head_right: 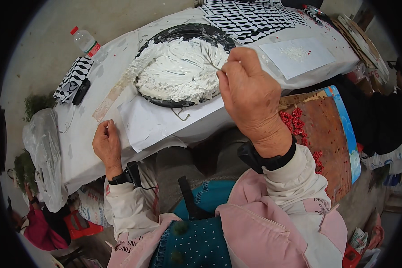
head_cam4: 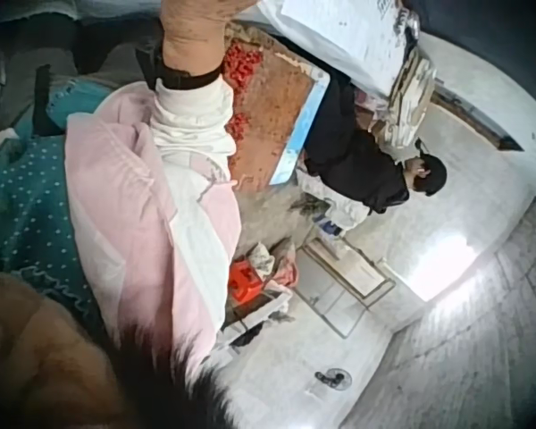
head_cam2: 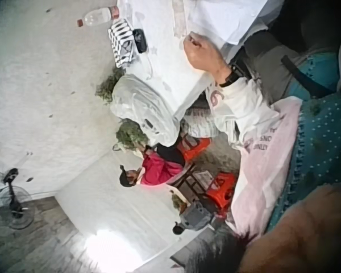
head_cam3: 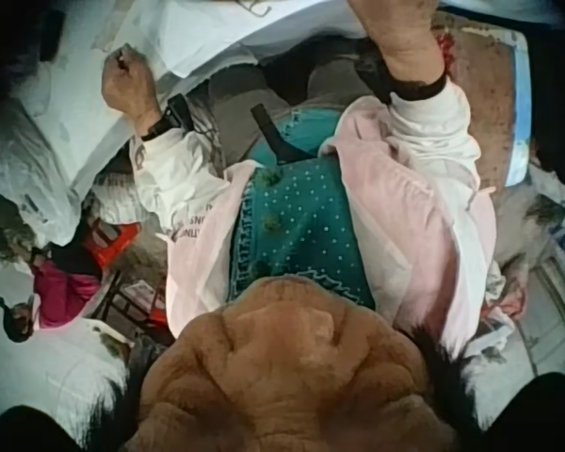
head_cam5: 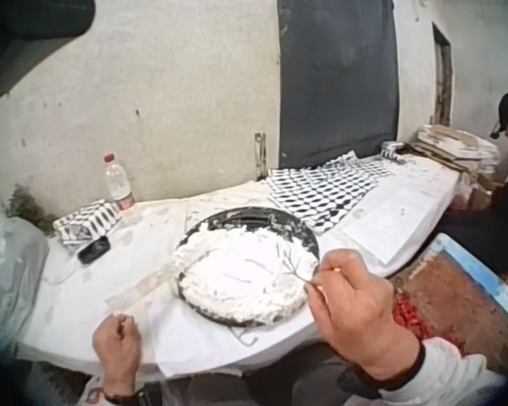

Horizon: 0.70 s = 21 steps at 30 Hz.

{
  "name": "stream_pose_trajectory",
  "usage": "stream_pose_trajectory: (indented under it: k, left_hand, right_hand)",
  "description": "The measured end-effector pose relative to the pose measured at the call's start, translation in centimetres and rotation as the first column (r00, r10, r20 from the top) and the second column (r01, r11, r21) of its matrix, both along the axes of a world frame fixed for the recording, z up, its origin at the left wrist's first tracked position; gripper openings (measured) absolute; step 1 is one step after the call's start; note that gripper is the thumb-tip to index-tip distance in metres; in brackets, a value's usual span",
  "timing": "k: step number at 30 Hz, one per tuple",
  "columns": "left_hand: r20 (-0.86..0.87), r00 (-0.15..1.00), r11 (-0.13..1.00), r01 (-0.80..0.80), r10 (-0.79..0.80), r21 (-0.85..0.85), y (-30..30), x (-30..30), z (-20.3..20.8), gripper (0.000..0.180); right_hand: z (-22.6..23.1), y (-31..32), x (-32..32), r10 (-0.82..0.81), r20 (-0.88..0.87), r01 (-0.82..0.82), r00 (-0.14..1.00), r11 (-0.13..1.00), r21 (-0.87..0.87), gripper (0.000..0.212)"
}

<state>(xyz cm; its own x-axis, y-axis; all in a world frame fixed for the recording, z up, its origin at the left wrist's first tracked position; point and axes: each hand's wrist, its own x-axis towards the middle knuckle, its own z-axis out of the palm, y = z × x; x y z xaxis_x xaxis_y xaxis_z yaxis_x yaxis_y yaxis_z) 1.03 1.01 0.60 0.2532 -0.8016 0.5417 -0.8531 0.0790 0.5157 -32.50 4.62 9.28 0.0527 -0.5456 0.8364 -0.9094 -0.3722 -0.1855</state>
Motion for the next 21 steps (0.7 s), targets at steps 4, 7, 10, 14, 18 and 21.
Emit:
stream_pose_trajectory:
  k: [4,7,10,14,18,21]
  left_hand:
    - [0.002,1.000,1.000,0.002,-0.002,0.002,-0.1,-0.1,0.1,0.017]
    - [-0.009,1.000,1.000,0.000,0.000,0.002,-0.1,0.1,-0.1,0.016]
    - [-0.018,1.000,1.000,-0.003,0.003,0.005,-0.1,0.0,0.0,0.016]
    - [-0.026,1.000,1.000,-0.002,0.002,0.012,-0.1,0.0,-0.1,0.015]
    - [-0.033,0.999,1.000,0.000,0.000,0.010,0.0,-0.1,0.0,0.014]
    - [-0.032,0.999,1.000,-0.002,0.002,0.012,0.0,-0.1,0.0,0.014]
  right_hand:
    - [-2.1,0.4,0.1,-0.032,-0.148,0.047,0.988,0.994,0.100,0.017]
    - [-3.2,0.2,0.1,0.024,-0.218,-0.003,0.976,0.995,0.096,0.018]
    - [-3.3,0.0,0.2,0.033,-0.231,-0.013,0.972,0.996,0.086,0.018]
    - [-3.5,0.1,0.5,0.047,-0.239,-0.026,0.970,0.995,0.092,0.018]
    - [-3.4,-0.2,0.5,0.051,-0.227,-0.031,0.973,0.995,0.090,0.020]
    - [-2.3,-0.6,0.2,0.027,-0.200,-0.017,0.979,0.998,0.053,0.021]
